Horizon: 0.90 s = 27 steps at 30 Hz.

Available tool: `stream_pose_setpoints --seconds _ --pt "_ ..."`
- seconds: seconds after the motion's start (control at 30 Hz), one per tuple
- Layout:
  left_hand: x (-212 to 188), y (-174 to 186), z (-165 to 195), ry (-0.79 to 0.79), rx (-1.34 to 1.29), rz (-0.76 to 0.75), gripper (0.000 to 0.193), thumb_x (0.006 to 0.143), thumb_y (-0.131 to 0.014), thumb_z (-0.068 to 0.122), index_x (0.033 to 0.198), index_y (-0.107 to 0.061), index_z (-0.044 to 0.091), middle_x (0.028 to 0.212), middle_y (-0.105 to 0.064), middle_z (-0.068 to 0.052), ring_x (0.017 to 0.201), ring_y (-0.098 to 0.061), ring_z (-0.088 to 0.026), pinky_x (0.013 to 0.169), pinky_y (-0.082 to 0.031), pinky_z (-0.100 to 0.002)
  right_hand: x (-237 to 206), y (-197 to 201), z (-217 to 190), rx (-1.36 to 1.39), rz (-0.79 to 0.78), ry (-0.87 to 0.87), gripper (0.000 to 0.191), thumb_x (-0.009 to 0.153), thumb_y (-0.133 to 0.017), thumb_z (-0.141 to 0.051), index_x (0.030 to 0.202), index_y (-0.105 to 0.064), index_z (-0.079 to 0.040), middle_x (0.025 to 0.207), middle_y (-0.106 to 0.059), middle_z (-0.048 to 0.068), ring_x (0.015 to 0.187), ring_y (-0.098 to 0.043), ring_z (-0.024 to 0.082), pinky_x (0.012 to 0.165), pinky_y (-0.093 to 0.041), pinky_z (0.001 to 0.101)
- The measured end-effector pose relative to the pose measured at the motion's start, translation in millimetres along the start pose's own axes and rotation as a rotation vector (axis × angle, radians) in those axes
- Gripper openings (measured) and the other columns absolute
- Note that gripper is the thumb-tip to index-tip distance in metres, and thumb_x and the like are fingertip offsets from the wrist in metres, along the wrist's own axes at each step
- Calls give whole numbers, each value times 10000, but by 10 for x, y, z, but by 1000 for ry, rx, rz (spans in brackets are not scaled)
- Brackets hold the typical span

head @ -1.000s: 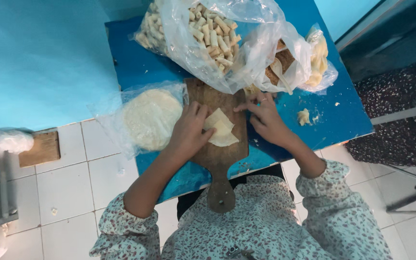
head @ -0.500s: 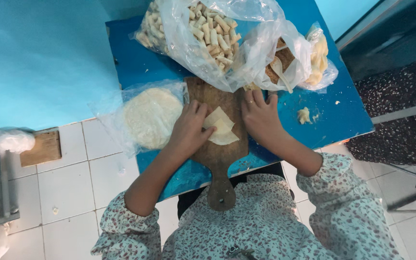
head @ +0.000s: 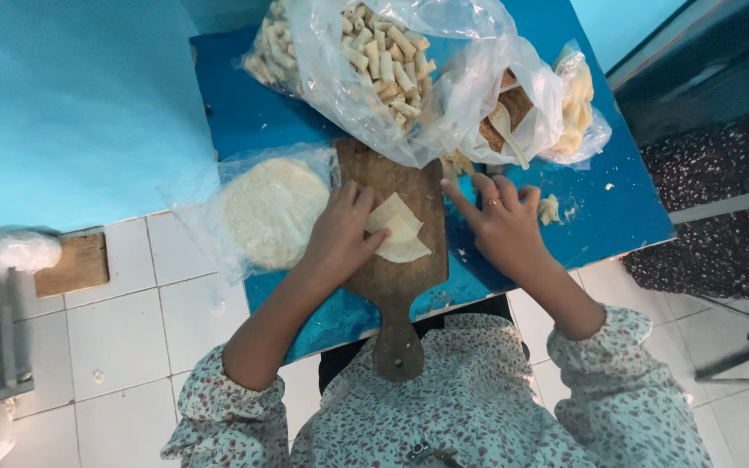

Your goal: The person folds small square dough wrappers over filling by hand on a wooden board, pressing the edges to seal each piece, and sets finished pieces aside. They then stack round flat dough discs on the table and continue folding more wrappers, occasionally brushing scraps aside.

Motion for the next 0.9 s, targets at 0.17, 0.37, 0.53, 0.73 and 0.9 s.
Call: stream_pose_setpoints --seconds 0.17,0.37,0.53,0.73,0.9 --pt "1 -2 -9 27 12 -24 473 743 -837 170 1116 -577 40 1103 -522 -165 1074 -537 -399 860 -485 -497 -18 143 -1 -7 64 -8 669 828 -661 -66 1457 -609 -288 1284 -588 75 1176 -536 273 887 -380 480" --pt "-2 30 0 21 1 -23 456 760 -821 164 1133 -587 45 1110 -533 -158 1085 -545 -395 872 -485 -489 136 73 516 169 203 -376 380 987 -741 -124 1341 -611 -79 1195 -615 141 1095 -617 365 864 -494 479" --pt "2 69 17 -2 -17 20 390 819 -789 166 1134 -592 44 1104 -539 -159 1071 -562 -388 865 -493 -480 300 -315 746 385 154 -500 295 1004 -707 -62 1208 -504 -1 1092 -619 250 908 -640 470 687 -512 530" --pt "0 75 21 -7 -45 41 352 846 -767 177 1122 -598 40 1087 -556 -150 1050 -581 -377 836 -502 -471 292 -408 812 605 236 -599 289 967 -692 32 1171 -491 -9 952 -702 202 805 -729 349 664 -544 426" --pt "6 63 27 -19 -44 32 336 855 -759 180 1115 -599 40 1085 -560 -145 1050 -582 -375 835 -502 -471 278 -404 881 831 172 -698 307 981 -765 -27 1172 -525 -28 896 -749 173 791 -762 241 656 -560 321"
Point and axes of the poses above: each hand's wrist, its own x-axis towards the middle knuckle, its own y-axis out of the back of the hand, z = x × y, the point moved 3 cm from there along x, towards the middle knuckle
